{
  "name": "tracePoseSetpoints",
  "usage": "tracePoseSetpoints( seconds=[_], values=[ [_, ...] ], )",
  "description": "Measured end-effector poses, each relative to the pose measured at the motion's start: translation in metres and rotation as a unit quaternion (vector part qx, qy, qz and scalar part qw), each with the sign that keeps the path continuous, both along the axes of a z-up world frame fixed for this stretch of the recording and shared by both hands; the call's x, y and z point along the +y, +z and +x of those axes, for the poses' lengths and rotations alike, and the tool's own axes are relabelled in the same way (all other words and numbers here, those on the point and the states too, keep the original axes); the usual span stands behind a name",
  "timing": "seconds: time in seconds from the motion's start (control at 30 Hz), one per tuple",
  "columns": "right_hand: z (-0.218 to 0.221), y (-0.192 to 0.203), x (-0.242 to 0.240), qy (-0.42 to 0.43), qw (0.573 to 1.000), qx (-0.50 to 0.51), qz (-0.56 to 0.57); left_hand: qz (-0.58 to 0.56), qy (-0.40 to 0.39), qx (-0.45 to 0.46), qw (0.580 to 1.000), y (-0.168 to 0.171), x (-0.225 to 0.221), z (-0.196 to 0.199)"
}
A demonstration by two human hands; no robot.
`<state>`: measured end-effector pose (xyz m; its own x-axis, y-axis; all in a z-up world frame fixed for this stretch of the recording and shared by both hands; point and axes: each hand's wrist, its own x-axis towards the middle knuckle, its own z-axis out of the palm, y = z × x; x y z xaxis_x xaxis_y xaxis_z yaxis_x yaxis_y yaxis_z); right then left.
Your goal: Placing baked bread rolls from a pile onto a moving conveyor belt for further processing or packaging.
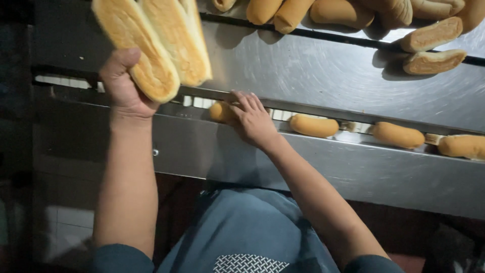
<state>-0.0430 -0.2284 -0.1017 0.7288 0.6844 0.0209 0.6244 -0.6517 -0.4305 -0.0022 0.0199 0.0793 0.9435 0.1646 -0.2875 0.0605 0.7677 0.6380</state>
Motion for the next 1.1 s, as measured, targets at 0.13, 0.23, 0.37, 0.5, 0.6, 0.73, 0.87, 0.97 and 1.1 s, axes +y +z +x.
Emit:
tracePoseSetpoints(
  seconds=[0.13,0.23,0.37,0.5,0.6,0.73,0.87,0.97,1.1],
  values=[
    [0.008,0.047,-0.01,-0.148,0.952,0.114,0.244,-0.032,-0.035,-0.036,0.998,-0.012,-0.01,-0.004],
    [0.022,0.071,-0.021,-0.27,0.747,0.374,0.479,-0.092,-0.073,-0.081,0.99,-0.026,-0.023,-0.001],
    [0.035,0.098,-0.035,-0.13,0.857,0.202,0.457,-0.094,-0.074,0.006,0.993,-0.014,-0.062,0.018],
    [0.058,0.102,-0.029,-0.14,0.915,-0.008,0.377,-0.079,-0.088,-0.027,0.993,0.034,-0.105,0.017],
    [0.096,0.07,-0.025,-0.288,0.822,0.055,0.488,-0.077,-0.098,-0.105,0.987,0.039,-0.096,0.027],
    [0.132,0.037,-0.09,-0.385,0.809,-0.095,0.434,0.027,-0.096,-0.052,0.994,0.074,-0.106,0.003],
    [0.065,0.106,-0.106,-0.297,0.742,0.105,0.591,0.07,-0.119,-0.022,0.99,0.044,-0.137,-0.019],
    [0.017,0.091,-0.097,-0.225,0.615,0.381,0.652,0.136,-0.157,0.043,0.977,-0.006,-0.171,-0.032],
    [0.003,0.079,-0.09,-0.357,0.481,0.442,0.668,0.176,-0.146,0.1,0.968,-0.03,-0.194,-0.04]
  ],
)
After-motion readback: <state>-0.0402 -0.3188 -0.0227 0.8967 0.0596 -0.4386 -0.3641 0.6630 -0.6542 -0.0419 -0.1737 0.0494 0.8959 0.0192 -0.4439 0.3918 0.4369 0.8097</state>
